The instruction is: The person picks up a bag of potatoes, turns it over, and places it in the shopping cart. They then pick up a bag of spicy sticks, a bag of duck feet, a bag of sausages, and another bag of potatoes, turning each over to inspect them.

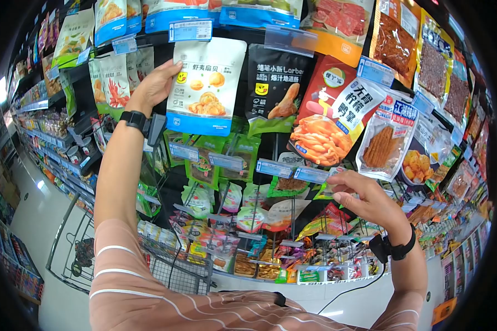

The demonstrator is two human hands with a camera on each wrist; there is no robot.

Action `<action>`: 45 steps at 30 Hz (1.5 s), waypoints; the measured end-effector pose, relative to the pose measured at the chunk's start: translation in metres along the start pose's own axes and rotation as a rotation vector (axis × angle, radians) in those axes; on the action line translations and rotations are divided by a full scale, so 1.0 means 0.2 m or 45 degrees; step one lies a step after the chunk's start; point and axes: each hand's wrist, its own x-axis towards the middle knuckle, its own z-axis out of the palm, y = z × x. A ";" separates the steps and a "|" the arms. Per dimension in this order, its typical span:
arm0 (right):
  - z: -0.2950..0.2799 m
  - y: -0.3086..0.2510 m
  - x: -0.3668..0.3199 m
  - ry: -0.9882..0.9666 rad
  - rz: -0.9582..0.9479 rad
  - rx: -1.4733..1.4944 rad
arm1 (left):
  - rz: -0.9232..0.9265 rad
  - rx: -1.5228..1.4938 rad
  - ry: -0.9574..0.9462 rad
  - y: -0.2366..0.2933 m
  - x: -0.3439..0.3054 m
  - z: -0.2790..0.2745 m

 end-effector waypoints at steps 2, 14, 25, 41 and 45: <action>-0.01 0.01 -0.01 -0.028 0.002 -0.049 | 0.013 0.002 -0.032 0.00 -0.02 -0.01; 0.04 0.02 0.00 -0.075 0.053 0.024 | -0.039 0.260 0.074 -0.05 -0.01 -0.03; 0.03 0.08 -0.06 -0.057 -0.017 -0.070 | 0.320 0.849 0.685 -0.05 -0.12 -0.03; -0.02 0.29 -0.24 0.320 -0.171 -0.052 | 0.274 1.101 -0.560 -0.34 -0.55 1.29; -0.13 0.41 -0.42 0.437 -0.095 -0.103 | 0.414 1.248 -0.666 -0.46 -0.53 1.45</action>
